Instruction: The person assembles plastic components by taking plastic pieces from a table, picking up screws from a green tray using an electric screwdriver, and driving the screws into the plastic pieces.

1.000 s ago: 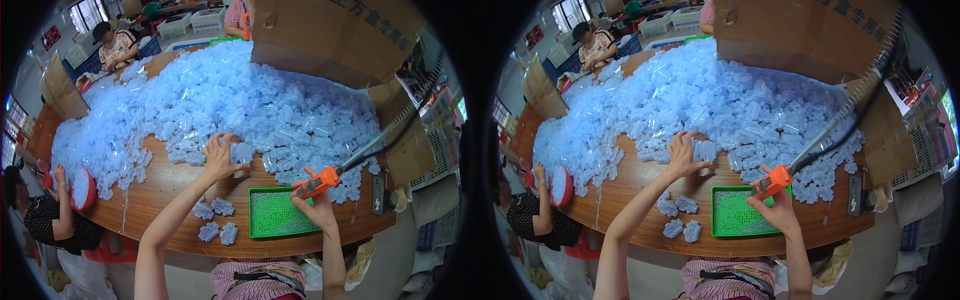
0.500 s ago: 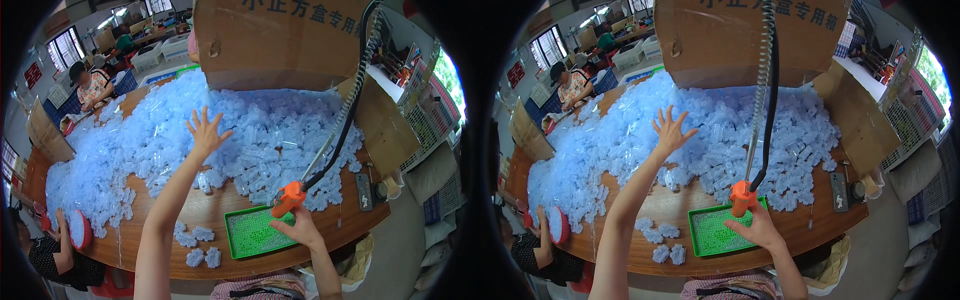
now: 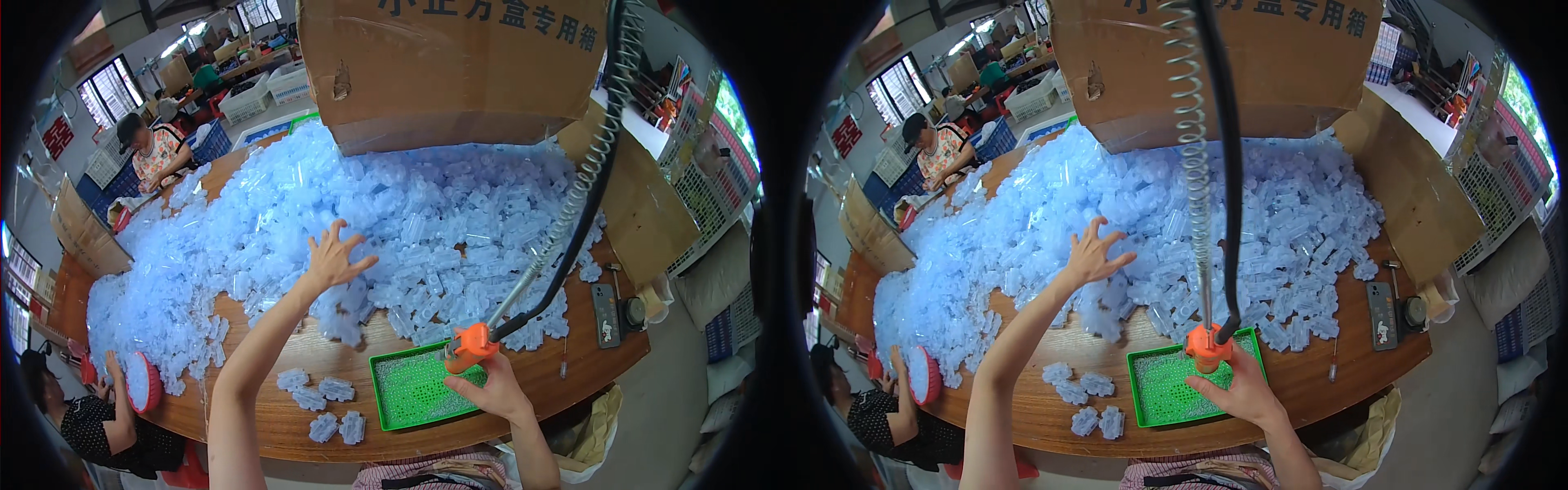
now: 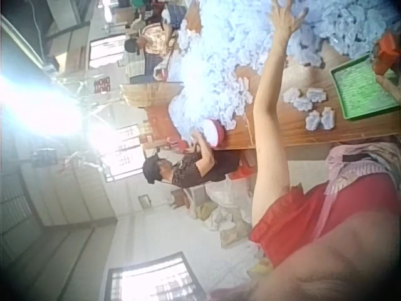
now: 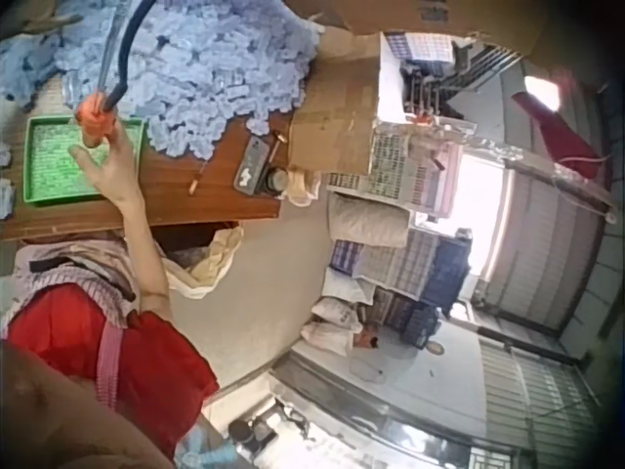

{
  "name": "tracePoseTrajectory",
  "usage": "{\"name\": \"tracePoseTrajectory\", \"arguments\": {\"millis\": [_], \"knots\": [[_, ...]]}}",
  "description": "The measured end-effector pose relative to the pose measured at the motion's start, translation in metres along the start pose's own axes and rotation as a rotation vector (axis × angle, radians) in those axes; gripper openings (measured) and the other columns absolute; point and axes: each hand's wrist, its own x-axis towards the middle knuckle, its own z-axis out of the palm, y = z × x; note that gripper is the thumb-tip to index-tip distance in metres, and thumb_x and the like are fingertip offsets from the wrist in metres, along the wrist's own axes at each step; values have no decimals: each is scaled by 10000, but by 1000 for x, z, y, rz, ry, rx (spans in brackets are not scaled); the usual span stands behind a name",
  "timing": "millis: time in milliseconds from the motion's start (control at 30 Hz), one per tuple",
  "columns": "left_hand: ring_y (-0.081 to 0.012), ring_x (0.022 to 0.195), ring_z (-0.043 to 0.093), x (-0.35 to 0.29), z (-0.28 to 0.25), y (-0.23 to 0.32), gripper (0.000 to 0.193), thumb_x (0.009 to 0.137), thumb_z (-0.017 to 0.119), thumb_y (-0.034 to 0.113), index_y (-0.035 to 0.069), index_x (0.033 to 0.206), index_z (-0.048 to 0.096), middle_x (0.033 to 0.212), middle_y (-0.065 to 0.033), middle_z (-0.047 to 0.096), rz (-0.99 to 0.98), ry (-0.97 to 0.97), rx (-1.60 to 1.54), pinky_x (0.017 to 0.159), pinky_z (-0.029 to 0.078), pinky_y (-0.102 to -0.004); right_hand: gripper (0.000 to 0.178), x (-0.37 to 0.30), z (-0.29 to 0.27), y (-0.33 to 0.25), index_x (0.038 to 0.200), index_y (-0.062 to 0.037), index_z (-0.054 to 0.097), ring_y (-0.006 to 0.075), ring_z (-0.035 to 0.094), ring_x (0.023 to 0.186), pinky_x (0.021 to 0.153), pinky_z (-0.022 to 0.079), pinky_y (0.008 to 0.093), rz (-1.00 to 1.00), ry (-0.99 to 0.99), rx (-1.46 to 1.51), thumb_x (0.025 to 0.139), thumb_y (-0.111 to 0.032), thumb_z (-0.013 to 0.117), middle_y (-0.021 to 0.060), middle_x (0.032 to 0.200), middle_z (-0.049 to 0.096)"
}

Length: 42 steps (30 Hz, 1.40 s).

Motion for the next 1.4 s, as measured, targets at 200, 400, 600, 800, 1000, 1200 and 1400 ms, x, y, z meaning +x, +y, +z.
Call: {"name": "tracePoseTrajectory", "arguments": {"millis": [200,400,600,800,1000,1200,1400], "knots": [[-370,1135,516,-26,-18,-11,582,773,594,632,209,1173,614,1304,-149,395,172,-142,-124,929,393,-566,620,-3,-3,1,1283,-51,491,194,583,1042,923,440,338,36,-19,121,765,-232,779,89,1135,603],[-421,985,601,1,-39,8,586,855,543,583,208,1305,510,1356,-197,419,203,-63,-53,803,509,-510,691,1,-1,5,1332,-58,444,259,590,1071,917,451,368,12,-6,-5,768,-282,774,132,1173,594],[-395,1330,297,97,18,48,625,826,525,643,213,1279,555,1428,-197,347,321,133,-9,1041,194,-664,717,-6,-1,2,1375,-69,402,236,587,1106,935,453,338,74,11,64,787,-259,764,137,1218,590],[-567,1285,215,83,41,81,649,678,685,648,163,1109,648,1416,-233,312,282,16,-11,970,306,-668,793,1,-6,-17,1448,-68,278,250,443,1273,1054,351,353,59,-67,96,827,-301,713,151,1387,435],[-428,1304,336,39,41,25,682,716,631,673,176,1183,625,1399,-209,388,414,-193,-194,1060,280,-569,813,12,10,-25,1429,-25,283,333,452,1245,1043,359,376,6,-122,26,837,-418,678,212,1350,451],[-310,1150,528,-32,-46,56,445,906,576,327,149,1301,473,1322,-127,492,383,188,-211,967,388,-514,636,8,-5,3,1264,-34,487,278,552,1132,965,421,379,28,80,-274,778,-350,750,157,1198,585],[-324,815,593,-193,-49,-31,159,881,599,157,59,1003,567,902,-162,598,-122,137,-367,711,480,-394,700,-3,5,-11,1345,28,369,359,420,1210,1026,339,427,-61,98,-596,791,-209,725,222,1314,427]]}}
